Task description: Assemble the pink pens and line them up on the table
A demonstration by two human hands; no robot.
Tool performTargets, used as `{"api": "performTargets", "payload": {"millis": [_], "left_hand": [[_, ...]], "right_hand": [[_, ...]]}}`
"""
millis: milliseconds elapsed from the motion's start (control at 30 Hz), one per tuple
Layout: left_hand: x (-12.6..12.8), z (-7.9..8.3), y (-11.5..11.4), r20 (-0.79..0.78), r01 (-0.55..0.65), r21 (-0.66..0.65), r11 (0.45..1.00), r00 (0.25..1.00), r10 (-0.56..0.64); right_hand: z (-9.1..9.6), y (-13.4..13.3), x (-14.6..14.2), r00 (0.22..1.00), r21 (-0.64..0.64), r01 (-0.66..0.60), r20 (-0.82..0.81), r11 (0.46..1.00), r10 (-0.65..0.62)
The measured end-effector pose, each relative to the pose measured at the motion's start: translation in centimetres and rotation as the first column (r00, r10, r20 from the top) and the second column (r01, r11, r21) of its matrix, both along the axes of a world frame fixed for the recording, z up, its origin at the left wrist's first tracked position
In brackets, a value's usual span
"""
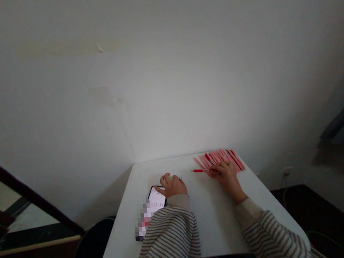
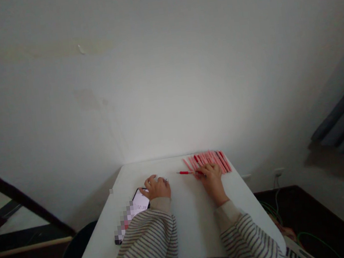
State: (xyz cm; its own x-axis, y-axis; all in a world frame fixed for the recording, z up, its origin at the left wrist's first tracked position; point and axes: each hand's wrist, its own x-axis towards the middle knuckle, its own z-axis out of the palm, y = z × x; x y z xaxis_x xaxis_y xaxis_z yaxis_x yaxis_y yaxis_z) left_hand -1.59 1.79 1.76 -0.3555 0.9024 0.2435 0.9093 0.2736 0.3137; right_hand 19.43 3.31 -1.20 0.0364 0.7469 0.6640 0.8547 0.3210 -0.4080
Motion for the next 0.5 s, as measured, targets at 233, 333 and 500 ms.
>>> {"api": "performTargets", "payload": {"millis": [233, 333, 500], "left_hand": [[-0.16, -0.28, 0.22, 0.03, 0.041, 0.067, 0.997, 0.999, -0.043], [0.0, -0.25, 0.28, 0.048, 0.089, 0.117, 0.989, 0.994, -0.096], [0.33, -0.13, 0.31, 0.12, 0.162, 0.193, 0.968, 0.975, -0.187]], "right_hand": [[-0.29, 0.12, 0.0, 1.0, 0.01, 0.005, -0.005, 1.0, -0.005], [-0.38, 0.17, 0.07, 1.0, 0.016, -0.011, -0.002, 1.0, 0.011], [-0.6, 0.35, 0.24, 1.0, 0.035, -0.029, -0.001, 0.999, 0.029]]}}
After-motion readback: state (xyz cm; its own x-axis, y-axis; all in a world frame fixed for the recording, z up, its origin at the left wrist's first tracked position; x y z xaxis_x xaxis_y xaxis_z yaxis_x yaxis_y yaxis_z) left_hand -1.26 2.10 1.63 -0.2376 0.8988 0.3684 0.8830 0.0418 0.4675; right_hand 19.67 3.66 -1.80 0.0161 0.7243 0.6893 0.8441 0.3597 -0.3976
